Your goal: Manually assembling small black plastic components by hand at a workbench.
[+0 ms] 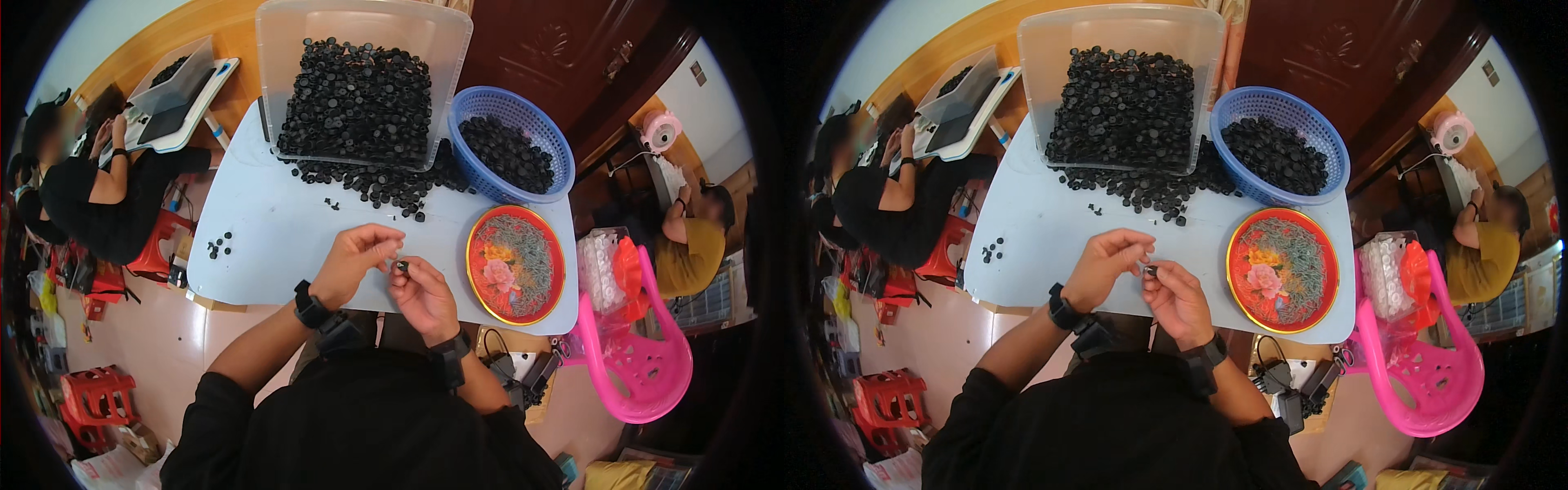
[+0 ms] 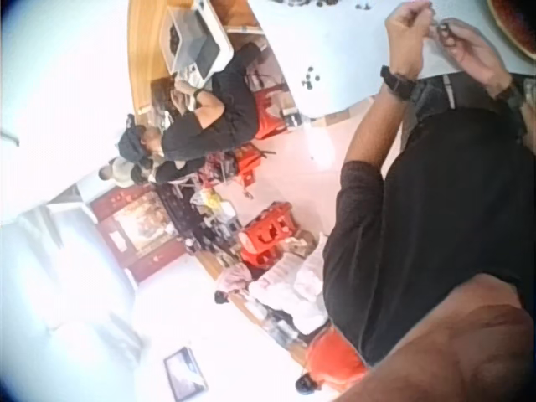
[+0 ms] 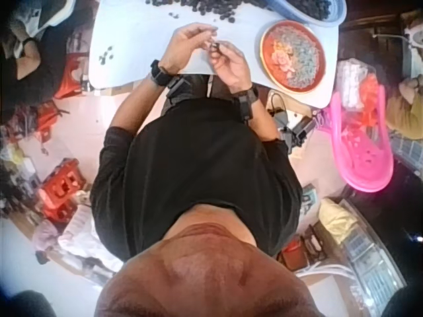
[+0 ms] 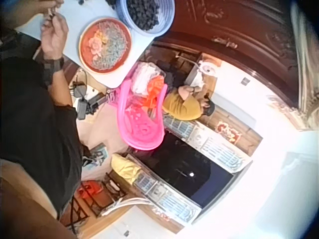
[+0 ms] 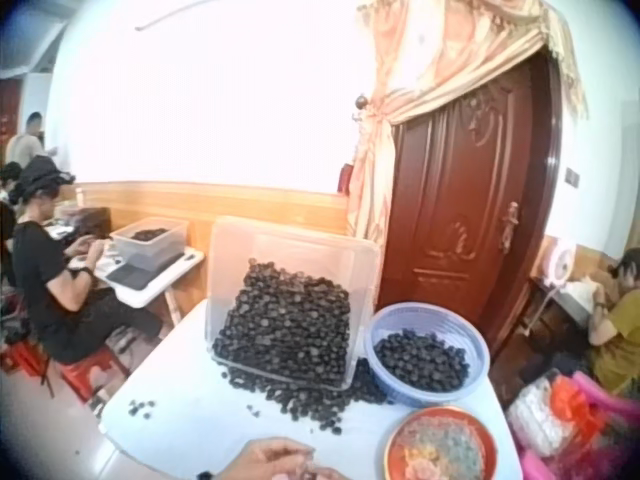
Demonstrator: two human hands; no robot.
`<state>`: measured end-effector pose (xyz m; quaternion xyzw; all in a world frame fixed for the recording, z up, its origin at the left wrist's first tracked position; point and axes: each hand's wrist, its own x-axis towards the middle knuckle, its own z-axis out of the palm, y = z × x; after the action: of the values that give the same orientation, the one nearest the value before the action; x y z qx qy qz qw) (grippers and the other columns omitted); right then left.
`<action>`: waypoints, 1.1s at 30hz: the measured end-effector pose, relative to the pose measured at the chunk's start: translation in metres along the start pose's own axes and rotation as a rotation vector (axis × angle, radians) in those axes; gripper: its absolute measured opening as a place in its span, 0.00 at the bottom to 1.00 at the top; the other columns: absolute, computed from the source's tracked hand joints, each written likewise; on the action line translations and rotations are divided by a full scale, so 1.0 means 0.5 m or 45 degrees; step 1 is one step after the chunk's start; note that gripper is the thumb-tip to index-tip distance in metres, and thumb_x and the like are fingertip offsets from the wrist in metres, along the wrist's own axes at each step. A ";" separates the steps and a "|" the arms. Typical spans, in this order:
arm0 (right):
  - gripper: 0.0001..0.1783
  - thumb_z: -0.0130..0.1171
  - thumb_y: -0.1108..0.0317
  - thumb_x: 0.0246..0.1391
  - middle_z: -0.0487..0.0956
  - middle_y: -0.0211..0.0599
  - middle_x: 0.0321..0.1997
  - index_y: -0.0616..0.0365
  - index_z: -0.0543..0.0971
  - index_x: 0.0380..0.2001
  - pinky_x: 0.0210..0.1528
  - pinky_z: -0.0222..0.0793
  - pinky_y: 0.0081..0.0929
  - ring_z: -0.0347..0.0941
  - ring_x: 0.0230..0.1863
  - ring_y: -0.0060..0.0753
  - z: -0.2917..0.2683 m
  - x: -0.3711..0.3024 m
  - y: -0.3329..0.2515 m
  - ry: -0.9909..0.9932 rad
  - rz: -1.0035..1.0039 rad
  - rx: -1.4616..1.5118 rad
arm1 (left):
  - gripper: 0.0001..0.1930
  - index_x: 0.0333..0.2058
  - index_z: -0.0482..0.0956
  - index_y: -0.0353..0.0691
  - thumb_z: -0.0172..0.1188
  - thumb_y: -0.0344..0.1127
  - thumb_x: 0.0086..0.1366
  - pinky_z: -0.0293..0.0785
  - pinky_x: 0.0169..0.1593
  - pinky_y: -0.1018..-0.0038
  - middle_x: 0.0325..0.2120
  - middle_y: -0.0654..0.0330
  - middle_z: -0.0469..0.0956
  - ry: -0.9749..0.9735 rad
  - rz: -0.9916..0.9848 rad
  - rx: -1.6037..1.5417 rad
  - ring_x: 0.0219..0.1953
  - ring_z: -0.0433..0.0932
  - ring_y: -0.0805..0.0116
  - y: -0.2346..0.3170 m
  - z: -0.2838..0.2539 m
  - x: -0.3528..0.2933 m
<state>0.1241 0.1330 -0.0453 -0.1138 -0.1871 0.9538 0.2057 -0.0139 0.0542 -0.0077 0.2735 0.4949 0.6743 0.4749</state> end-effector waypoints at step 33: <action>0.08 0.50 0.75 0.53 0.74 0.40 0.34 0.64 0.73 0.37 0.30 0.66 0.27 0.68 0.32 0.28 -0.073 -0.029 -0.028 -0.036 -0.137 0.096 | 0.13 0.35 0.75 0.36 0.59 0.27 0.48 0.71 0.32 0.67 0.27 0.53 0.77 0.085 0.420 1.676 0.29 0.76 0.58 -0.010 0.023 0.272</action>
<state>0.1524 0.1497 -0.0706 -0.0823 -0.1598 0.9493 0.2580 -0.0569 0.1830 -0.0220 0.5566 0.7685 0.3041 0.0847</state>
